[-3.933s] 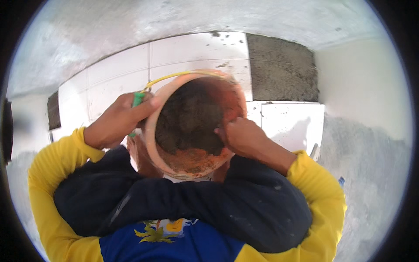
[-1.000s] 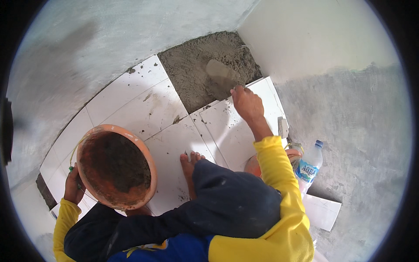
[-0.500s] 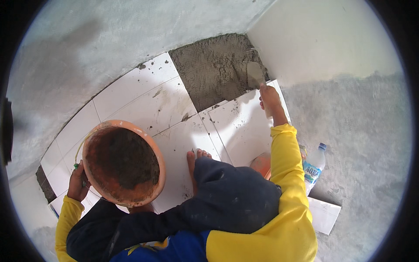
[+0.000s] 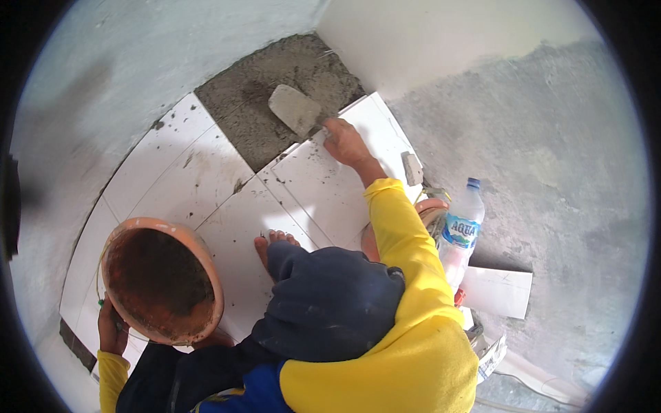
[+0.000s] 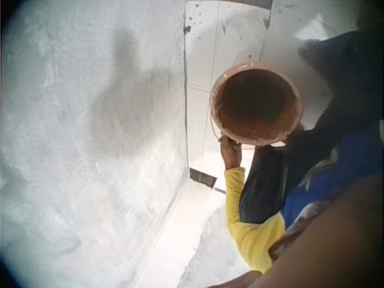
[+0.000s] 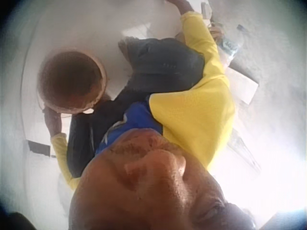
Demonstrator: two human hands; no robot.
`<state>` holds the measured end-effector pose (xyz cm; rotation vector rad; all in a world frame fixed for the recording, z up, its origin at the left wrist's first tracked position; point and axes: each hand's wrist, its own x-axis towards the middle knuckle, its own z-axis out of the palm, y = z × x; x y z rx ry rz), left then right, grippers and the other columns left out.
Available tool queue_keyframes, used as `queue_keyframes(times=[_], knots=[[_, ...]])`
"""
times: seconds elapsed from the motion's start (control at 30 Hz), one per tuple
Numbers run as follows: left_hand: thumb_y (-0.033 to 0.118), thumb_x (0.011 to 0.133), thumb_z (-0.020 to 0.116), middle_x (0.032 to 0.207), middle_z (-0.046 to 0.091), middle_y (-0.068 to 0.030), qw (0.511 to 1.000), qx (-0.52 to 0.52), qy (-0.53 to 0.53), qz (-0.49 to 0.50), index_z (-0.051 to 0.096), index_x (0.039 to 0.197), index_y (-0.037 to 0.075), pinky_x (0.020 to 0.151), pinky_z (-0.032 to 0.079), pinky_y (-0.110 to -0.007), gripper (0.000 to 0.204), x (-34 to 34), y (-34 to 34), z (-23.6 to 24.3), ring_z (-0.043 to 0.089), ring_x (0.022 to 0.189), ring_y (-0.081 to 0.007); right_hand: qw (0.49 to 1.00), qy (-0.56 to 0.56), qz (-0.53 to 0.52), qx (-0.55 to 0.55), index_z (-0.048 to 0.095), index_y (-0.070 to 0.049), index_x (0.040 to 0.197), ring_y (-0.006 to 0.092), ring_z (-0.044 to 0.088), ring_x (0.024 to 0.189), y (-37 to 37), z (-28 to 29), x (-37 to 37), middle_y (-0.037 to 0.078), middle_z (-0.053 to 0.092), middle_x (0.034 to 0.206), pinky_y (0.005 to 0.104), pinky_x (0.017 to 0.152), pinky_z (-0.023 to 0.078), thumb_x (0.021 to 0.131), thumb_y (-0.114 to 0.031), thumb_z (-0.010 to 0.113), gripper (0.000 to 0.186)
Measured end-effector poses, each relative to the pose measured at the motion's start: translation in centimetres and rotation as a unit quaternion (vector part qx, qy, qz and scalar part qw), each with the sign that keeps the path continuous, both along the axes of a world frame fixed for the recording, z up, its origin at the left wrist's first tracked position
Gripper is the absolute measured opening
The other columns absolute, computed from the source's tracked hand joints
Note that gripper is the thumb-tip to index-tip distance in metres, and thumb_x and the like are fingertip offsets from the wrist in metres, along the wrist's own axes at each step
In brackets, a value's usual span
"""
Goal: The person scoops cement from a bucket using a trowel and spreads it onto a tiled floor. The person repeatedly smooths the cement in a specific area to prepare the surface.
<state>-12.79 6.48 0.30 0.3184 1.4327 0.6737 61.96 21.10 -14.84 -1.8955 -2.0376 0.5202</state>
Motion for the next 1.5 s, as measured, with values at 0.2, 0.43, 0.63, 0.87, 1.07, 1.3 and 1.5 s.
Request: queue_keyframes(times=[0.2,0.43,0.63,0.87,1.07,1.3,1.5], knots=[[0.033,0.115,0.053,0.135,0.071,-0.0080,0.999,0.002,0.009,0.036,0.061,0.142,0.006,0.100,0.059,-0.038,0.039,1.1,0.3,0.8,0.070,0.120,-0.0199,0.999,-0.035,0.011,-0.021,0.062,-0.002,0.127,0.0449,0.059,0.127,0.8,1.8,-1.3,0.023,0.065,0.130,0.0495,0.107,0.051,0.086,-0.010,0.071,0.043],[0.036,0.116,0.051,0.132,0.072,-0.0089,0.999,0.005,0.014,0.041,0.062,0.139,0.006,0.100,0.059,-0.039,0.040,2.3,0.6,1.2,0.071,0.117,-0.0209,0.999,-0.026,-0.029,-0.016,0.064,-0.002,0.120,0.0433,0.060,0.123,-2.1,0.9,0.0,0.021,0.067,0.121,0.0499,0.104,0.052,0.083,-0.009,0.070,0.038],[0.037,0.115,0.052,0.131,0.073,-0.0087,0.999,0.002,0.025,0.041,0.062,0.139,0.005,0.100,0.058,-0.039,0.041,1.4,-0.2,0.9,0.071,0.117,-0.0213,0.996,-0.008,-0.080,-0.036,0.064,-0.001,0.118,0.0421,0.063,0.122,-8.4,1.6,1.5,0.023,0.069,0.122,0.0502,0.103,0.052,0.086,-0.012,0.073,0.035],[0.036,0.115,0.053,0.124,0.074,-0.0051,0.999,0.021,0.039,0.027,0.064,0.135,0.007,0.094,0.058,-0.035,0.037,2.0,0.5,0.9,0.071,0.110,-0.0166,0.903,0.198,-0.330,-0.190,0.064,-0.001,0.111,0.0220,0.067,0.070,-8.8,7.2,-0.9,0.013,0.067,0.088,0.0370,0.064,0.058,0.107,-0.035,0.061,0.035],[0.035,0.115,0.054,0.110,0.076,-0.0024,0.999,-0.001,0.039,0.027,0.067,0.126,0.007,0.083,0.058,-0.031,0.033,0.3,0.5,0.1,0.071,0.094,-0.0127,0.772,0.452,-0.354,-0.274,0.056,-0.001,0.117,0.0171,0.057,0.059,-8.2,4.5,-7.4,0.005,0.057,0.080,0.0348,0.052,0.051,0.110,-0.040,0.053,0.040],[0.036,0.115,0.053,0.128,0.074,-0.0081,0.999,0.027,0.022,0.032,0.063,0.136,0.006,0.100,0.059,-0.040,0.038,1.9,0.4,1.0,0.072,0.116,-0.0210,0.965,0.063,-0.130,-0.217,0.057,-0.002,0.114,0.0373,0.073,0.076,-8.5,5.1,-10.3,0.018,0.071,0.089,0.0509,0.065,0.060,0.107,-0.034,0.059,0.033],[0.033,0.115,0.052,0.132,0.073,-0.0088,0.999,0.004,0.025,0.042,0.062,0.138,0.005,0.103,0.058,-0.041,0.038,1.7,0.6,0.7,0.071,0.118,-0.0219,0.977,-0.196,0.023,-0.081,0.060,-0.007,0.112,0.0402,0.076,0.080,-8.5,5.0,-7.7,0.018,0.074,0.092,0.0530,0.070,0.063,0.107,-0.029,0.059,0.023]])
